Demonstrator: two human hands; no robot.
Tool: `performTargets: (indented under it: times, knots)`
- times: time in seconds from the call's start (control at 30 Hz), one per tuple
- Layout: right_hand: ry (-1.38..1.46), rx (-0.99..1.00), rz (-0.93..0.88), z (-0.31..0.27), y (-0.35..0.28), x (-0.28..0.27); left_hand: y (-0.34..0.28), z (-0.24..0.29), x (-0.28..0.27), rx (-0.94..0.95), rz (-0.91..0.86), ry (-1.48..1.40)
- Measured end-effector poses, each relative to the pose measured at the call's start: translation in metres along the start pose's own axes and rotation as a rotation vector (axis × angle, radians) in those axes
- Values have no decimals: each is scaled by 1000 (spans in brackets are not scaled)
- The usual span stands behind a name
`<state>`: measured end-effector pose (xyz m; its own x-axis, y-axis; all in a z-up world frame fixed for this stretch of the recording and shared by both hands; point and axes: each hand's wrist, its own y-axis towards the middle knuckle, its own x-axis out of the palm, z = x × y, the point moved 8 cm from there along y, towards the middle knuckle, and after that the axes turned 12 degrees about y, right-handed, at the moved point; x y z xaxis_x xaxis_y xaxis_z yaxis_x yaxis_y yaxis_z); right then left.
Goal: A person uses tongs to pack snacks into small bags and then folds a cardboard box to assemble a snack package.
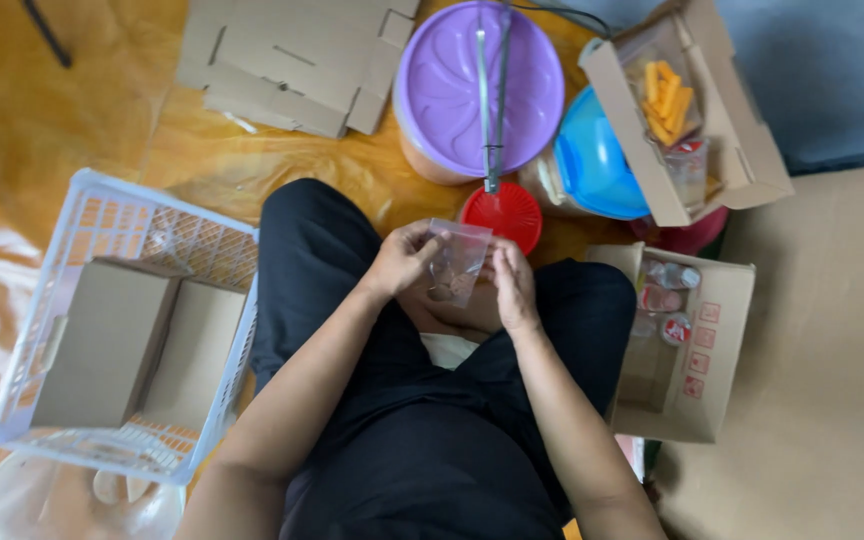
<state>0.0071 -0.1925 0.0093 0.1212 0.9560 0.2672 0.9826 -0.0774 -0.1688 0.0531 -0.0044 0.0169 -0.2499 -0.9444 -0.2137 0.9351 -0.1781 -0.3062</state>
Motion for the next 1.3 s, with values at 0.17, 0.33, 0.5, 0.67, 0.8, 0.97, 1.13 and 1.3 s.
performTargets:
  times: [0.17,0.33,0.5,0.67,0.8,0.97,1.13,1.3]
  knots:
    - [-166,-76,28,0,-4,-14,-6,19,17,4,-151,50]
    - [-167,-102,104,-39,-9,-10,-7,27,17,10,-239,3]
    - [-103,-72,336,-112,-16,-19,7,-4,15,-69,-179,-150]
    - [-255,-252,426,-201,-7,-40,18,-8,18,-64,-178,-110]
    - [-604,-523,442,-263,7,-56,18,-11,21,-93,-185,-12]
    - [-559,-418,436,-287,36,-56,21,-25,23,-101,-173,7]
    - [-375,-387,315,-288,72,-44,13,-17,18,-104,-153,22]
    - [-452,-594,251,-271,108,-52,7,-5,13,-111,-162,32]
